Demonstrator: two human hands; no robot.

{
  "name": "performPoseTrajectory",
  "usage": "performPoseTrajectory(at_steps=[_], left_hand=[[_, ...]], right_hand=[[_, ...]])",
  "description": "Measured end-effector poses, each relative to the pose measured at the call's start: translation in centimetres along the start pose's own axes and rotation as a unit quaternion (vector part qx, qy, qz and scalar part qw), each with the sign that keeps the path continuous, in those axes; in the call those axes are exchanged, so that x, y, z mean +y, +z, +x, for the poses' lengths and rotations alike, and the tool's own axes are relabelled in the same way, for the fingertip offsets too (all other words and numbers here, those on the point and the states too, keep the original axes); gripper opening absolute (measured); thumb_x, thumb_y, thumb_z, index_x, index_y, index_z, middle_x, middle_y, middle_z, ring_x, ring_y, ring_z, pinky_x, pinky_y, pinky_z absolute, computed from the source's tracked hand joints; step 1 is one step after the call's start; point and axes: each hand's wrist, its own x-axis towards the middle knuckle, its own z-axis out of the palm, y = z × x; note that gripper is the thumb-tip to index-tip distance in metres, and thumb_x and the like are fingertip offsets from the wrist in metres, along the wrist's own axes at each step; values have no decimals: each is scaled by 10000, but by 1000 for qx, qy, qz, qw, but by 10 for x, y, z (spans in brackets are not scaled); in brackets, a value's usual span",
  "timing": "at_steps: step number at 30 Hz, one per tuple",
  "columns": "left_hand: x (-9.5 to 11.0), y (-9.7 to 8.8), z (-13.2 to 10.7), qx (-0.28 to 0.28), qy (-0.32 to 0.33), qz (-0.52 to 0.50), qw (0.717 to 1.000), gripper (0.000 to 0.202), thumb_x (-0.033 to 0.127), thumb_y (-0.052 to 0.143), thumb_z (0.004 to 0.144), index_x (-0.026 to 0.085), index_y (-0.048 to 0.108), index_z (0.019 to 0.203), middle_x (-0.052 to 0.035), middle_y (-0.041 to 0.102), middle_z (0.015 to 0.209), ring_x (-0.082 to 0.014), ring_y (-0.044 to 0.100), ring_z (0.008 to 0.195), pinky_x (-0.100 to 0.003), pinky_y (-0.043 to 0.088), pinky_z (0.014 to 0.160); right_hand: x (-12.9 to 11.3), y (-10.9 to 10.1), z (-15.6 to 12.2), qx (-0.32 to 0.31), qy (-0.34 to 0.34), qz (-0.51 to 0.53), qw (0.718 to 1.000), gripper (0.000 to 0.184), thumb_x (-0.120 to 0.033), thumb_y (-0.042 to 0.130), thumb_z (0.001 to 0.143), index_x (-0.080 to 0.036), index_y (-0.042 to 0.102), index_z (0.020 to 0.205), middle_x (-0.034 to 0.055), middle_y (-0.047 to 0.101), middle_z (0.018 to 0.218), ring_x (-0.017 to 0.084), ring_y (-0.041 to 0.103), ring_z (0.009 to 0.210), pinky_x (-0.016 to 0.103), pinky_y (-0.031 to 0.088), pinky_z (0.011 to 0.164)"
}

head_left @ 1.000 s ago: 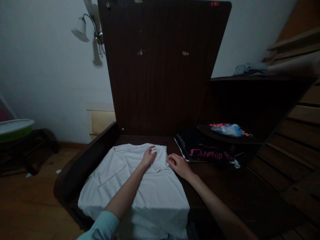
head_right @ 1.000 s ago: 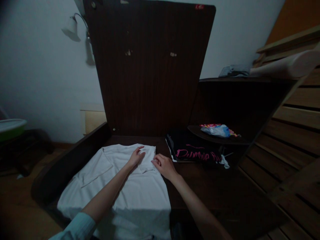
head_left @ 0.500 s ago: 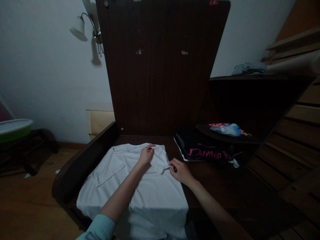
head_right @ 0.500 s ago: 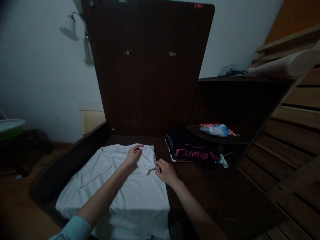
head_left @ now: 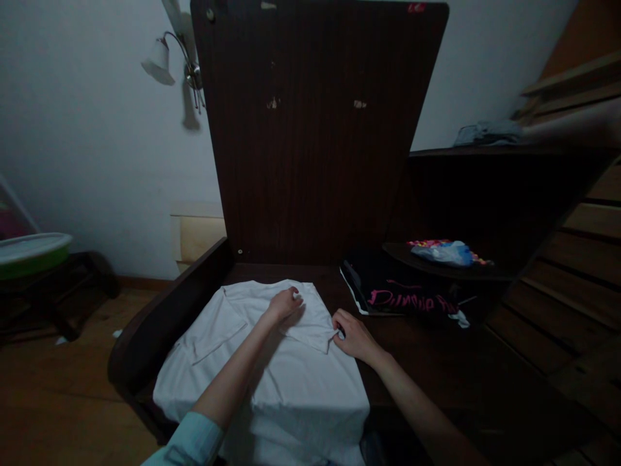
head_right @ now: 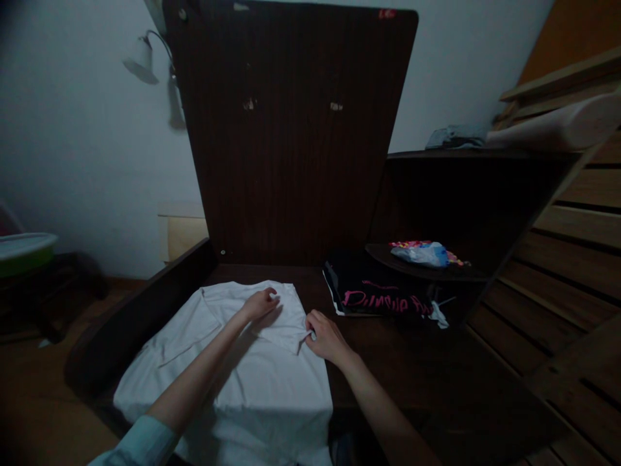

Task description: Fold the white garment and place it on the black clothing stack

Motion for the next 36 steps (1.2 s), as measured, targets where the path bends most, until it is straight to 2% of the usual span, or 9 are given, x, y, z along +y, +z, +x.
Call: performPoseTrajectory(at_steps=[6,12,16,21,25,29,33,36], left_hand=[[14,24,24,41,7,-48,998,389,282,511,783,111,508,1132,-114,657,911,-189,604,824,-225,401,670],[15,43,44,39,31,-137,989,336,227,537,755,140,557,1079,-38,652,800,-127,583,676,-186,406,593],[12,51,53,42,39,-180,982,273,150,549,712,134,608,978,-29,636,777,-115,564,679,-183,411,614],[8,57,65,33,32,-221,974,166,67,548,668,103,631,808,-35,627,711,-116,560,655,-191,422,609],[6,63,71,22,31,-255,966,224,36,524,673,84,619,870,-53,645,752,-114,580,648,-199,446,600],[5,65,72,19,42,-278,960,395,-55,497,611,78,607,967,-90,658,915,-138,610,792,-226,468,718],[5,63,68,12,67,-289,955,536,-119,445,541,94,617,1003,-88,634,1056,-166,567,999,-256,410,899],[8,62,65,4,81,-288,954,573,-117,426,540,99,610,1039,-89,613,1109,-183,537,1058,-296,367,963]], right_hand=[[-2,-2,0,-8,57,10,998,157,-127,460,621,-209,383,730,-28,440,739,116,446,666,215,323,606],[-5,-4,1,-47,124,-22,991,149,-174,487,646,-211,387,750,-62,413,622,100,413,549,200,257,528],[-10,-6,2,-61,131,-32,989,141,-171,481,670,-208,405,783,-70,410,581,98,410,517,198,231,514],[-11,-6,2,-75,121,-54,988,150,-135,474,664,-206,449,793,-49,484,627,104,445,558,200,236,533],[-9,-6,3,-84,103,-63,989,147,-120,450,681,-205,490,794,-22,561,723,109,492,618,203,260,562],[-11,-10,4,-104,92,-78,987,174,-116,441,700,-202,533,820,6,606,819,129,541,714,211,299,609],[-13,-19,3,-133,84,-95,983,241,-106,436,710,-203,580,878,21,614,868,149,569,789,219,337,659],[-15,-26,1,-153,76,-107,979,287,-106,423,731,-211,601,931,30,611,888,155,577,821,223,360,686]])
